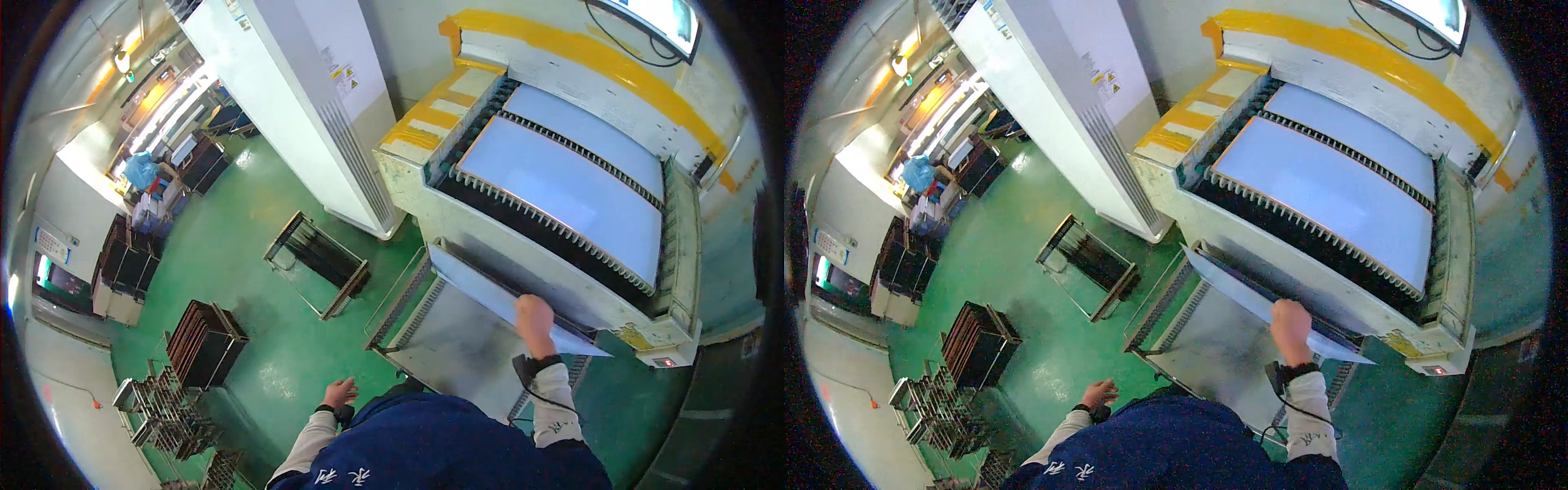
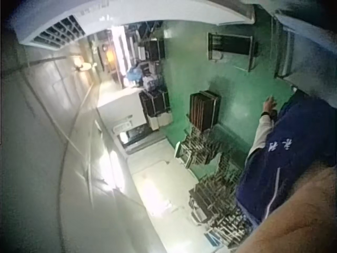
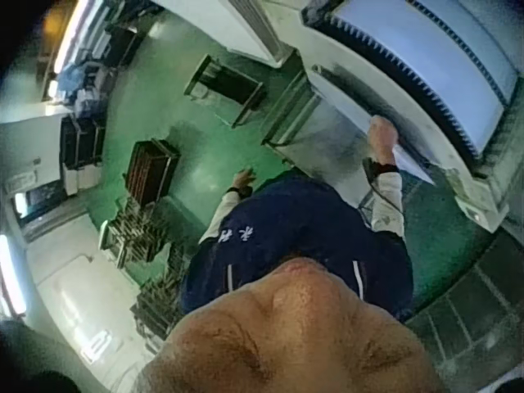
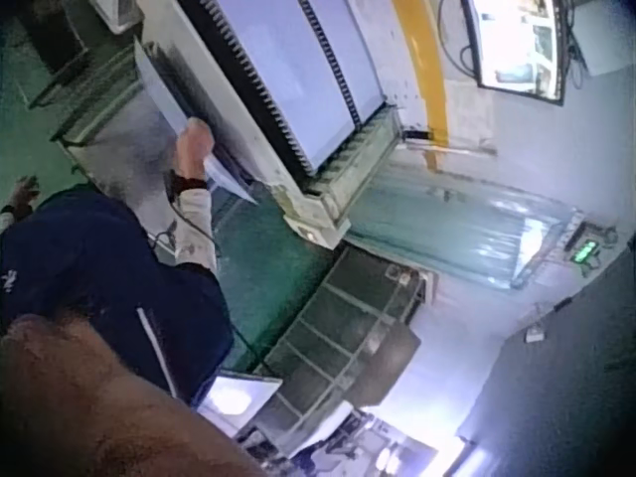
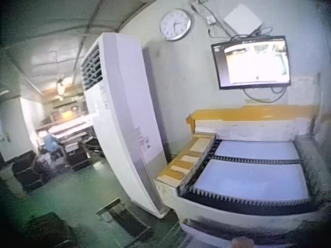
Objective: Loading blue sheets from a rack into an industrial processing machine.
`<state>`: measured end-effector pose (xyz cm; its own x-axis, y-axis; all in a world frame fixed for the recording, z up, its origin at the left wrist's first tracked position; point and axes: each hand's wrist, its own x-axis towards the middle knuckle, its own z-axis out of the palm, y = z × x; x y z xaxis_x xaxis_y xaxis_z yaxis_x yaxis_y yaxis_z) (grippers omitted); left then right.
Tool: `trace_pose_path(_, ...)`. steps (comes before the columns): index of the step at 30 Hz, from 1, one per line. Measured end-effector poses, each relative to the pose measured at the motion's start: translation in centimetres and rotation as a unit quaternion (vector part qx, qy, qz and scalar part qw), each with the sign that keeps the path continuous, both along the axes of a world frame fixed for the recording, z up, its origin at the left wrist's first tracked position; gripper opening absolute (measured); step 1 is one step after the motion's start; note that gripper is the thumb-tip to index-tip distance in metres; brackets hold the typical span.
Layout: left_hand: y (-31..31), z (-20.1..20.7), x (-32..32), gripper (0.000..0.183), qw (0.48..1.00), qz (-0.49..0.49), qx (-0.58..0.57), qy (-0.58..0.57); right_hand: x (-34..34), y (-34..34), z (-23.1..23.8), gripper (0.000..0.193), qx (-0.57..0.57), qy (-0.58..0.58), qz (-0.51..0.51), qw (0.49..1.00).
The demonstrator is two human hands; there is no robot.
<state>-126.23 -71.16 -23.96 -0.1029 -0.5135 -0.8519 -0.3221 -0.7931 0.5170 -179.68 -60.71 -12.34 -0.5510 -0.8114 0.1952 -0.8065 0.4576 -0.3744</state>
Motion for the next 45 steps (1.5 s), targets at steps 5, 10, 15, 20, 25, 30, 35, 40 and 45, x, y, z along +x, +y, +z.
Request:
trace_pose_path(5, -0.9, -0.4, -0.7, 0.037, 1.0, -0.014, 0.005, -0.002, -1.2, 3.0, 9.6, 0.01, -0.161, -0.07, -0.049, 0.983)
trace_pose_path(10, -1.3, -0.2, -1.5, 0.036, 1.0, -0.026, -0.006, -0.002, -1.7, 4.4, 12.9, 0.008, -0.485, -0.378, -0.191, 0.766)
trace_pose_path(15, -1.9, 1.0, -2.7, 0.037, 0.999, -0.033, -0.004, 0.01, -3.3, 8.1, 6.8, 0.013, -0.401, -0.45, -0.133, 0.787)
trace_pose_path(20, -1.5, -0.1, -1.3, 0.038, 1.0, -0.009, 0.009, 0.018, 1.1, 5.5, 8.0, 0.005, -0.471, -0.694, -0.122, 0.531)
trace_pose_path(25, -1.9, 0.5, -2.1, 0.037, 0.999, -0.036, 0.009, -0.006, 1.7, 6.5, 5.7, 0.005, -0.491, -0.717, -0.154, 0.471)
trace_pose_path(30, -2.2, -0.1, -1.4, 0.036, 0.999, -0.048, 0.007, -0.001, 1.9, 6.2, 5.5, 0.006, -0.471, -0.731, -0.166, 0.466)
trace_pose_path(35, -2.1, -0.3, -1.1, 0.036, 0.998, -0.054, 0.015, 0.033, 1.2, 5.3, 6.0, 0.008, -0.465, -0.723, -0.166, 0.484)
trace_pose_path(40, -1.9, -0.4, -1.1, 0.036, 0.999, -0.034, 0.006, 0.004, 0.7, 4.3, 6.8, 0.01, -0.467, -0.718, -0.149, 0.494)
trace_pose_path(45, -1.7, 0.0, -1.2, 0.035, 1.0, -0.02, 0.01, 0.016, 0.0, 3.3, 6.7, 0.011, -0.487, -0.714, -0.146, 0.481)
